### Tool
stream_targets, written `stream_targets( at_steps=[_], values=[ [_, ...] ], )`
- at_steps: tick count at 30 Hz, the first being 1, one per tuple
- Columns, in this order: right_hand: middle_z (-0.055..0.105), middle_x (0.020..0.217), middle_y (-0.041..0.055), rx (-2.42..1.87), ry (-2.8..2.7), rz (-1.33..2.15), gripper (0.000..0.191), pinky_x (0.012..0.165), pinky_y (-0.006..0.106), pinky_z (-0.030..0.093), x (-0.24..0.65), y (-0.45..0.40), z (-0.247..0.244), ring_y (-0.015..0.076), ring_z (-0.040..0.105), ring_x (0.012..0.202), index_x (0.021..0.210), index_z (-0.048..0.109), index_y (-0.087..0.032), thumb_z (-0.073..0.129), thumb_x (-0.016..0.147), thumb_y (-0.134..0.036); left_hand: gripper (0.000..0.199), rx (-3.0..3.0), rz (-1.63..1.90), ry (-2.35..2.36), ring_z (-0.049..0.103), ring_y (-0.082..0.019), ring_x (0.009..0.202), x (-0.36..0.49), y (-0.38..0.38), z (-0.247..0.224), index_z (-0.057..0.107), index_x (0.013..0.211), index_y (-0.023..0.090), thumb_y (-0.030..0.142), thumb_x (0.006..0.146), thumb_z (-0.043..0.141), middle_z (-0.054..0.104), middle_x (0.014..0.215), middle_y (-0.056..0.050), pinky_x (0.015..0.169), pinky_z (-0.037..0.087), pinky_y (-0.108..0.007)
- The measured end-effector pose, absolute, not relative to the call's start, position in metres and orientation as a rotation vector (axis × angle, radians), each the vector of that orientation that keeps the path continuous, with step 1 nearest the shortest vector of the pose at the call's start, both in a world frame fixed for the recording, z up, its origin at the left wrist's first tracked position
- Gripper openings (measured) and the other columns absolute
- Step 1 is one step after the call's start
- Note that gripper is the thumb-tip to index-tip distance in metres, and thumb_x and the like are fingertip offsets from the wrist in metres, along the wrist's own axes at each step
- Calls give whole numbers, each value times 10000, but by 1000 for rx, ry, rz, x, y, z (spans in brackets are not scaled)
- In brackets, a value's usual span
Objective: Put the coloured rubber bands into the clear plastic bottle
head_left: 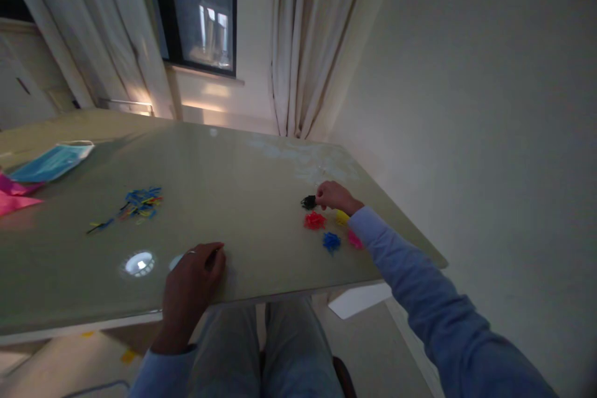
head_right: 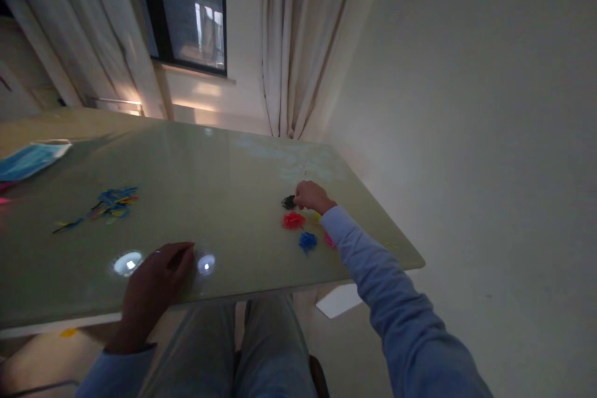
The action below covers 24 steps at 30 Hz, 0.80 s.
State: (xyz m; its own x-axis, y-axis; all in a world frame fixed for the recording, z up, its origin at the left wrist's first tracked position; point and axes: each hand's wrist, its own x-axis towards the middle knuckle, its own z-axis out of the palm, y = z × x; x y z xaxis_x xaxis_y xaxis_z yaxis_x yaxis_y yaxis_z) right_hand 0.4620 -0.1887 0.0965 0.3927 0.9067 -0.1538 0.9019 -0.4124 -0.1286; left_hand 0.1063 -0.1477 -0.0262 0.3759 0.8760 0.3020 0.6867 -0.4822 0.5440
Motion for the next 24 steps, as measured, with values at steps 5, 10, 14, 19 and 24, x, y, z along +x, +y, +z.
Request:
stream_targets(
  at_steps=[5,10,14,19,24],
  values=[
    [719,621,81,-2646,-1690,299,163,531,209,408,463,-185,92,122,604,509,672,770,-121,617,723,-143,437,2305,767,1382,689,-268,917,105,-147,-25,719,1017,180,445,883,398,746,1021,-104,771,504,-353],
    [750,715,89,-2653,-1686,254,161,590,215,428,467,-184,84,148,656,630,727,780,-137,622,753,-156,433,2277,691,1411,694,-269,906,105,-145,-21,715,998,192,464,864,406,751,1030,-106,738,505,-346],
    [753,741,85,-2630,-1699,184,191,615,214,419,470,-188,79,160,664,704,759,776,-142,592,800,-169,408,2273,666,1427,697,-256,848,105,-144,-19,718,954,214,470,848,418,760,998,-92,717,504,-336],
    [732,689,70,-2565,-1718,146,234,639,225,408,467,-198,85,163,647,694,803,771,-140,549,859,-186,409,2275,699,1434,693,-255,841,104,-145,-19,720,945,214,474,847,420,760,954,-91,745,508,-339],
    [759,913,81,-2422,-1757,99,273,710,228,398,433,-220,88,162,650,815,916,754,-147,491,940,-214,416,2276,730,1446,691,-257,861,106,-147,-20,720,950,202,467,861,412,752,968,-96,740,509,-340]
  ],
)
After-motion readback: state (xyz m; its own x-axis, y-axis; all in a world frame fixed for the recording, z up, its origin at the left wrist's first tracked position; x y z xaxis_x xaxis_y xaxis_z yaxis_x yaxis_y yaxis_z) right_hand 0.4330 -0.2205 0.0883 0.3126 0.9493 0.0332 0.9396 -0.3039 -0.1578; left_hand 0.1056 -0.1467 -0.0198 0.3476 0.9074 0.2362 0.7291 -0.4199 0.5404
